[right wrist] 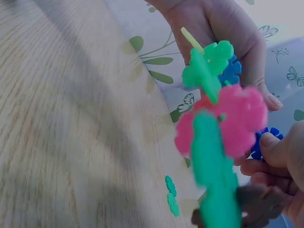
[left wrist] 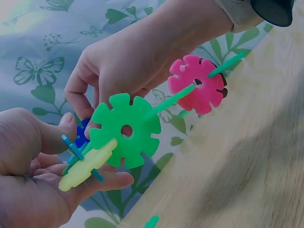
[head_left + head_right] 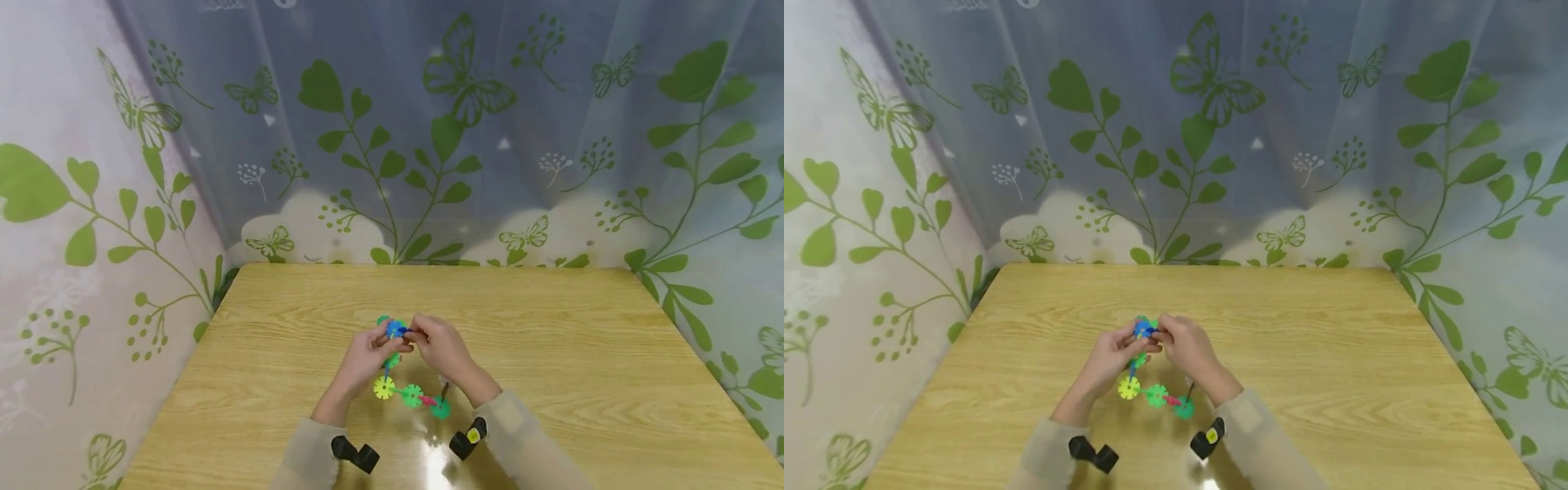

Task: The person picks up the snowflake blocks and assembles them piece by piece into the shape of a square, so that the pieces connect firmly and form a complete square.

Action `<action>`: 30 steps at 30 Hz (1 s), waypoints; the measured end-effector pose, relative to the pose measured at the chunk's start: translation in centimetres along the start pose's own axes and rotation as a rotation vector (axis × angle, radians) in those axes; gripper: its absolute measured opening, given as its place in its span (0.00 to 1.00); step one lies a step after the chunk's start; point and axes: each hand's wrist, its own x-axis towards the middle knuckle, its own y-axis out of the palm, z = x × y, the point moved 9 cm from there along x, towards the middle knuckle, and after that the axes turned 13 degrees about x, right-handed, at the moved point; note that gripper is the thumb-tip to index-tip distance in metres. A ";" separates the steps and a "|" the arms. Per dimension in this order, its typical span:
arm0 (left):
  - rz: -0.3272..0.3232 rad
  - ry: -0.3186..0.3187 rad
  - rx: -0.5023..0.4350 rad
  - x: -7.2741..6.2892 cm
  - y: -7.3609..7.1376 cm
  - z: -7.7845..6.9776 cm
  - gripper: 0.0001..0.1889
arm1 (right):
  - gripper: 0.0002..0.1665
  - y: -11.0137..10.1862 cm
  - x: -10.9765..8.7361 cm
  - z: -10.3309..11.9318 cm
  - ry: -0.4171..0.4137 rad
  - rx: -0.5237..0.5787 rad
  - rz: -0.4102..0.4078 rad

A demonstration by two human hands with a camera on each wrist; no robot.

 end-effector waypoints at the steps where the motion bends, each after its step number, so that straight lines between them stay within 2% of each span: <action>1: 0.004 0.004 0.004 0.0 0.0 0.0 0.36 | 0.13 0.0 0.0 -0.1 0.000 -0.002 0.001; 4: 0.012 -0.003 -0.002 0.1 0.1 0.1 0.37 | 0.12 0.1 -0.1 -0.4 0.019 0.006 0.002; 8: -0.005 -0.044 -0.079 0.2 0.0 0.8 0.36 | 0.08 0.1 -0.2 -1.0 0.053 0.019 -0.002; 12: -0.028 -0.062 -0.142 0.1 -0.3 0.5 0.33 | 0.08 0.1 -0.3 -1.1 0.062 0.043 0.001; 17: -0.046 -0.060 -0.162 -0.1 -0.5 -0.1 0.30 | 0.08 0.1 -0.3 -0.9 0.046 0.083 -0.002; 25: -0.108 -0.050 -0.183 0.2 -1.1 0.9 0.25 | 0.07 0.6 -0.1 -0.3 -0.001 0.114 -0.002; 30: -0.124 -0.038 -0.183 0.1 -1.2 1.0 0.25 | 0.06 1.1 0.1 0.0 -0.014 0.119 0.011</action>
